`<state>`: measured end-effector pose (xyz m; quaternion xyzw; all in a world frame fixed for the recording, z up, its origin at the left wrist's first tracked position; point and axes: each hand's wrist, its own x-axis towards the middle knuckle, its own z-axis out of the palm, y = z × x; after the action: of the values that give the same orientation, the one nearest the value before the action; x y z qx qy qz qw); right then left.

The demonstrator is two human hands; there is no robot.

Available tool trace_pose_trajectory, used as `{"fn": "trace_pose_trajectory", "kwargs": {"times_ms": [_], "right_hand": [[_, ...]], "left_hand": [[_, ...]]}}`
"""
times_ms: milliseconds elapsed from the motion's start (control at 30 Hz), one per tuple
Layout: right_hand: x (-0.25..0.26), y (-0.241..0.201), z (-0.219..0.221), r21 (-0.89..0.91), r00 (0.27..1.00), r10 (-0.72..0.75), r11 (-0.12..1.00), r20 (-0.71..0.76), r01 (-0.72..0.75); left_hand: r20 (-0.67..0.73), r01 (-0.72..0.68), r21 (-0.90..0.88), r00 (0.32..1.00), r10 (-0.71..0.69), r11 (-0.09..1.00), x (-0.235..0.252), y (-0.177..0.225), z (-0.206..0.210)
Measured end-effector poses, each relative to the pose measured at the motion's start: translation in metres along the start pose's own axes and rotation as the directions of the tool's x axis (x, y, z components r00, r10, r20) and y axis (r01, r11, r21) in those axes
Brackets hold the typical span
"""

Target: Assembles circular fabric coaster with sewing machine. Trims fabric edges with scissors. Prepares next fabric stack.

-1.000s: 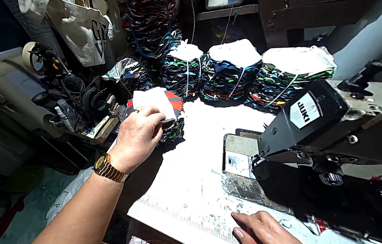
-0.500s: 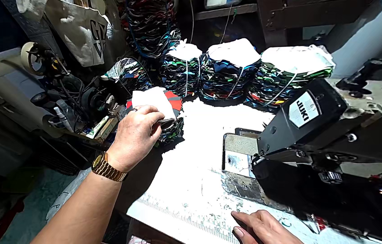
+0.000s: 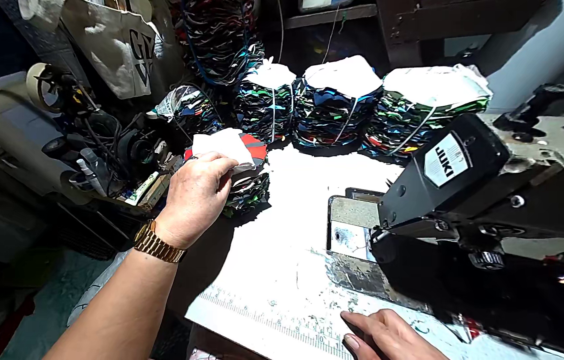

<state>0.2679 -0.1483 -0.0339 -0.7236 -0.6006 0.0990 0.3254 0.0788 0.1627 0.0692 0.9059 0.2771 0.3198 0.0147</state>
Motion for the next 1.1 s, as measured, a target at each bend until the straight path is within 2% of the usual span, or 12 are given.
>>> {"fn": "trace_pose_trajectory", "kwargs": {"times_ms": [200,433,600,767,967,1100], "right_hand": [[0.0,0.0,0.0,0.009,1.0,0.005,1.0,-0.008,-0.005],[0.0,0.001,0.0,0.002,1.0,0.002,1.0,0.0,-0.002],[0.001,0.0,0.0,0.007,1.0,0.002,1.0,0.009,-0.002],[0.0,0.001,0.0,0.009,1.0,0.005,1.0,0.008,-0.005],[0.001,0.0,0.0,0.009,1.0,0.008,1.0,0.011,-0.008],[0.0,0.001,0.0,0.013,1.0,0.002,1.0,0.006,-0.002]], "left_hand": [[0.008,-0.005,-0.012,1.0,0.005,1.0,-0.001,-0.003,-0.001],[0.064,-0.008,-0.112,0.998,0.016,0.994,-0.002,-0.008,-0.008],[0.027,-0.062,-0.15,0.997,0.067,0.987,-0.004,-0.014,-0.006],[0.057,-0.053,-0.118,0.997,0.06,0.992,-0.004,-0.013,-0.005],[0.018,-0.093,-0.055,0.995,0.094,0.994,-0.004,-0.01,-0.004],[0.009,-0.141,0.055,0.99,0.141,0.988,-0.006,-0.005,0.0]]}}
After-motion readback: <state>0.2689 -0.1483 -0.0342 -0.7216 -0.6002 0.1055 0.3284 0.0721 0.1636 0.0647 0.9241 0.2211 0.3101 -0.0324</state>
